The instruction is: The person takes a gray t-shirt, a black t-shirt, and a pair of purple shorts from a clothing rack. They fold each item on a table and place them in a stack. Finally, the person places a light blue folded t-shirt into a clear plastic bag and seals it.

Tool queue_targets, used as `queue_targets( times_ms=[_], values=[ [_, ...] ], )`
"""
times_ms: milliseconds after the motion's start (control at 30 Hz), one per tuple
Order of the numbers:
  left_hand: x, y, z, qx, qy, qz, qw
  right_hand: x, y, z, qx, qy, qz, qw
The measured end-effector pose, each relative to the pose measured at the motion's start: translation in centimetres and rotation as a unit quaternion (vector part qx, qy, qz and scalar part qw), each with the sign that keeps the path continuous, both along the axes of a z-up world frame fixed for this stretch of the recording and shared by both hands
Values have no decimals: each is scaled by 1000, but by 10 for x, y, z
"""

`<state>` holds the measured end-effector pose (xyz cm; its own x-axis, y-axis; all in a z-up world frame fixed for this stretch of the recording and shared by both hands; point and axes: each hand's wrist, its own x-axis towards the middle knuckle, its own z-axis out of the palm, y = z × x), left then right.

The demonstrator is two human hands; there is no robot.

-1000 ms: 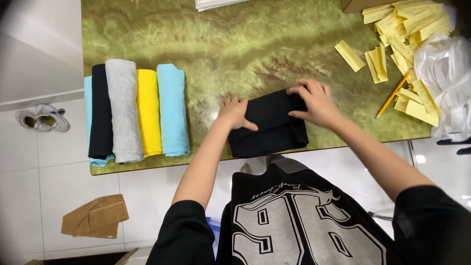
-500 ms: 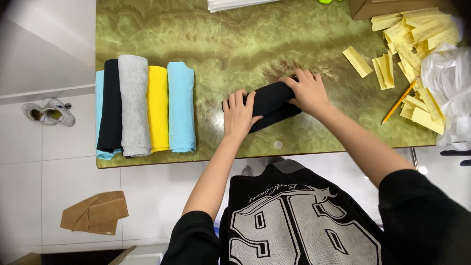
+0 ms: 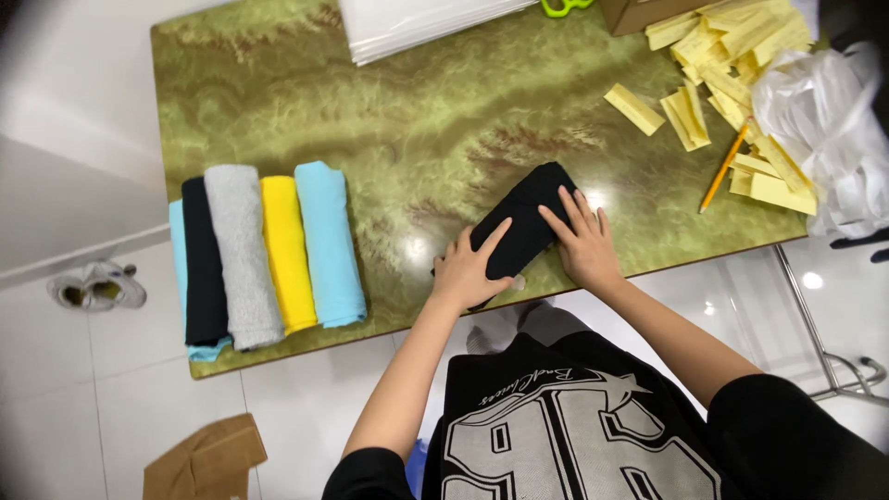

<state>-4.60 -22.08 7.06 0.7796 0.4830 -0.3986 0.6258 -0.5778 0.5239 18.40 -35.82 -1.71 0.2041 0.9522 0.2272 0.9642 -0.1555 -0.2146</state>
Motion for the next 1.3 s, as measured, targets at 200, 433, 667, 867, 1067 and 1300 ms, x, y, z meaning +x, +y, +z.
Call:
queue_targets(
  times_ms=[200,433,667,867,1067,1300],
  values=[
    [49,-17,19,-21,58,51,997,47,16,12,-73,144,-74,984],
    [148,-29,23,-21,78,116,990,158,46,-4,-183,78,-119,973],
    [252,-36,11,-60,42,200,977,244,83,-10,-251,-21,-126,960],
    [322,-42,5,-58,34,223,972,302,80,-32,-237,-47,-129,962],
    [366,-48,2,-57,12,220,974,310,59,-1,-168,-8,-79,983],
    [390,-49,-7,-61,7,206,977,307,5,23,28,66,-81,994]
  ],
)
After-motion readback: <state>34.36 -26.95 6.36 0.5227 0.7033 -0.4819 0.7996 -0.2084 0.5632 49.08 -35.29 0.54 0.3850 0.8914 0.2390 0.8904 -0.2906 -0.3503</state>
